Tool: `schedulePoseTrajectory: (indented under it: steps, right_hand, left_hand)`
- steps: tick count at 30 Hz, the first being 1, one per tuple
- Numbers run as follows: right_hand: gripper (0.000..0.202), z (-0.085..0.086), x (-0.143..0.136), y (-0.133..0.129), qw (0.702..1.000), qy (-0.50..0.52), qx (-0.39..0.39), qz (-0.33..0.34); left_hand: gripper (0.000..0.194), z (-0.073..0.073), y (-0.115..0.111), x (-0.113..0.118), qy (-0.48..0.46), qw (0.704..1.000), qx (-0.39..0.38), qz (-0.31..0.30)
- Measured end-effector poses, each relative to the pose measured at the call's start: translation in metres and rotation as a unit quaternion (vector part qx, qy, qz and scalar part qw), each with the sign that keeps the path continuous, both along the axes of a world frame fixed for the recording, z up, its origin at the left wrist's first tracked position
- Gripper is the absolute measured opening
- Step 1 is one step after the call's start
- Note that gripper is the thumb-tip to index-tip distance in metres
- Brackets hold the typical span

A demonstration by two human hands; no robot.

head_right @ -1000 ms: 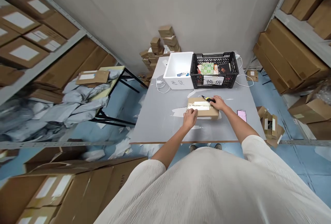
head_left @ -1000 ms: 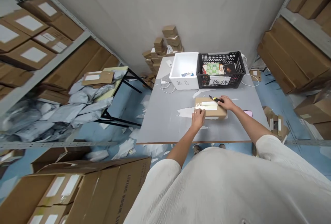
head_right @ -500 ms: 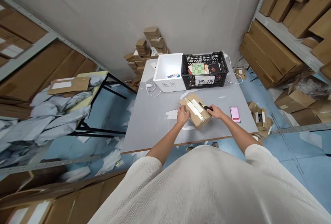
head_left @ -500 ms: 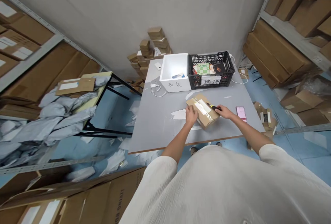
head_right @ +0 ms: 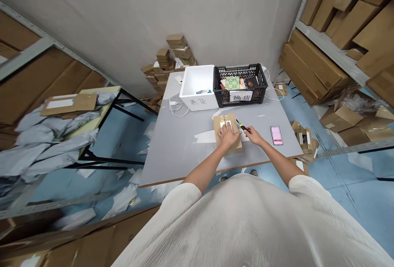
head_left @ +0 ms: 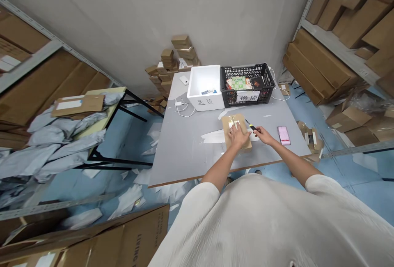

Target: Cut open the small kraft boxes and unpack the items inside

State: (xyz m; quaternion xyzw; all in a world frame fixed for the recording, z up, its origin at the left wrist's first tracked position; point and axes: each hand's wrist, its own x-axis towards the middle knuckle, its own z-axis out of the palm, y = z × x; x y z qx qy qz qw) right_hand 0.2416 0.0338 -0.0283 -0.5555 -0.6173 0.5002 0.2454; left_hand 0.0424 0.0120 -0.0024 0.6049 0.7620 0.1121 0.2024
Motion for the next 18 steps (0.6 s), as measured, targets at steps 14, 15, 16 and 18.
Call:
schedulePoseTrajectory:
  steps: [14,15,16,18]
  right_hand:
    - [0.037,-0.002,0.005,-0.005,0.992,0.034,0.007,-0.12]
    - [0.036,-0.001,0.001,-0.007,0.992,0.055,-0.013,-0.113]
    - [0.035,-0.001,-0.004,-0.009,0.991,0.078,-0.037,-0.103]
    - [0.033,0.0,-0.011,-0.014,0.986,0.12,-0.084,-0.083]
  left_hand:
    - [0.122,0.011,-0.008,-0.062,0.082,0.931,-0.064,-0.349]
    - [0.119,0.012,-0.008,-0.068,0.081,0.93,-0.058,-0.353]
    - [0.115,0.014,-0.008,-0.071,0.077,0.933,-0.051,-0.347]
    - [0.105,0.016,-0.01,-0.071,0.068,0.945,-0.04,-0.318]
